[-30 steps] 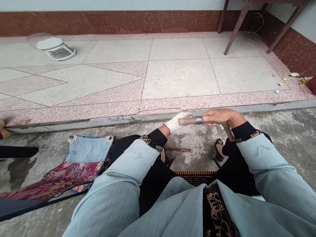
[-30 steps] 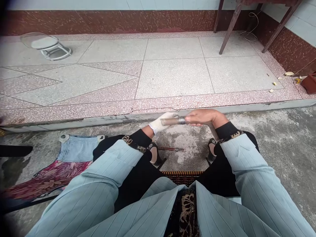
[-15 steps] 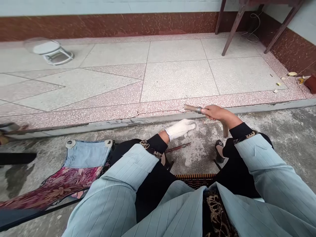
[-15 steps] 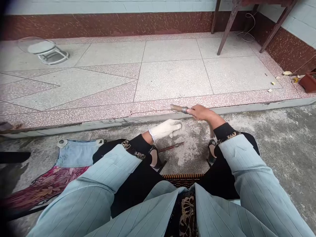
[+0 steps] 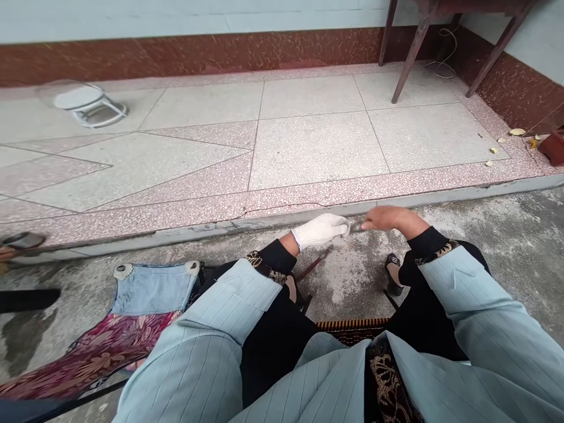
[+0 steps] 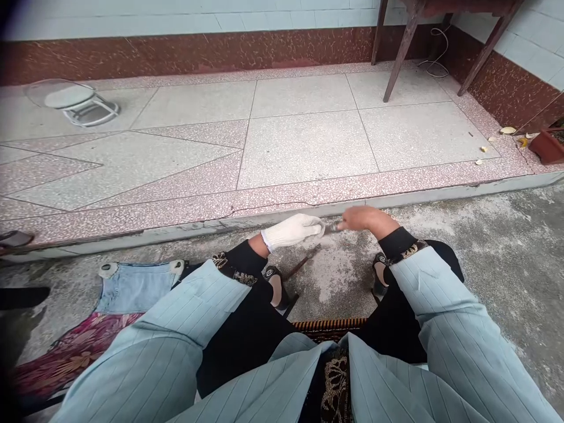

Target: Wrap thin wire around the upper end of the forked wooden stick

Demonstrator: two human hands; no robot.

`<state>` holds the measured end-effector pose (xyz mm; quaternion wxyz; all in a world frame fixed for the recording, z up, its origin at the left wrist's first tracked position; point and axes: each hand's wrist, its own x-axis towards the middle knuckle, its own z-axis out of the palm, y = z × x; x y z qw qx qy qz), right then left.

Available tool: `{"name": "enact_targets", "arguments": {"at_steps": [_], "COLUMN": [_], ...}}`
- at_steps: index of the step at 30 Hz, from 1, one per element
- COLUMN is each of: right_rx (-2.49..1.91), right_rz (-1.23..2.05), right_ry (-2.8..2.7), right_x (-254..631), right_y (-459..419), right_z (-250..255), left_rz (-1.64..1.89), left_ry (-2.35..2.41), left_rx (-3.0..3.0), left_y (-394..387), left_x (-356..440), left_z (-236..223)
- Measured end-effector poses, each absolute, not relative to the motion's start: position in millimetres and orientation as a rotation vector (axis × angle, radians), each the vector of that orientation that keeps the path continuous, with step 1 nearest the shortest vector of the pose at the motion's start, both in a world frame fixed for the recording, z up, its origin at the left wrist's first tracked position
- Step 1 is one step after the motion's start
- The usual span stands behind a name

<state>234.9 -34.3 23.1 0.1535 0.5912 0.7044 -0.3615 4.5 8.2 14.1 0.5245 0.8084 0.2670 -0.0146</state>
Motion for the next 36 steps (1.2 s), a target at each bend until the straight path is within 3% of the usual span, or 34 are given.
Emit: {"name": "enact_targets", "arguments": {"at_steps": [3,5,8,10,13,15,19,24,25,27,31,33,36], "right_rx": [2.131,2.169,1.872,1.506,0.968,0.929,1.391,2.076,2.199,2.310,1.773,1.330,1.020], "right_rz": [-1.060,-1.528,-2.275,-2.482,-2.310,-2.009,-1.438,-0.987,-1.024,-1.394,-2.342,-2.373,-1.976], "right_ry": [2.061,2.118,2.133,2.125,2.112,2.095,2.065,2.089,2.067,2.053,2.107,2.167,2.150], "right_x": [237,238,238,238,236,236,243,252,252,249,240,237,236], "right_y": [-30,-34,-45,-52,-56,-54,-41,-23,-22,-24,-39,-46,-49], "right_z": [31,40,50,51,43,34,25,35,38,43,50,52,50], "left_rz": [-0.030,-0.015,-0.020,-0.002,0.035,0.053,0.096,0.113,0.087,0.004,-0.080,0.007,0.092], "left_ry": [0.601,0.559,0.554,0.623,0.698,0.695,0.686,0.650,0.622,0.572,0.657,0.824,0.884], "left_rx": [1.643,1.524,1.659,1.847,2.014,2.081,2.154,1.788,1.724,1.653,1.797,1.942,1.981], "left_y": [-2,-4,0,7,18,24,28,16,12,5,7,18,33], "left_x": [7,8,7,7,6,5,3,2,3,5,7,5,-3], "left_z": [6,-1,-10,-13,-10,-2,19,25,22,15,0,0,12]}}
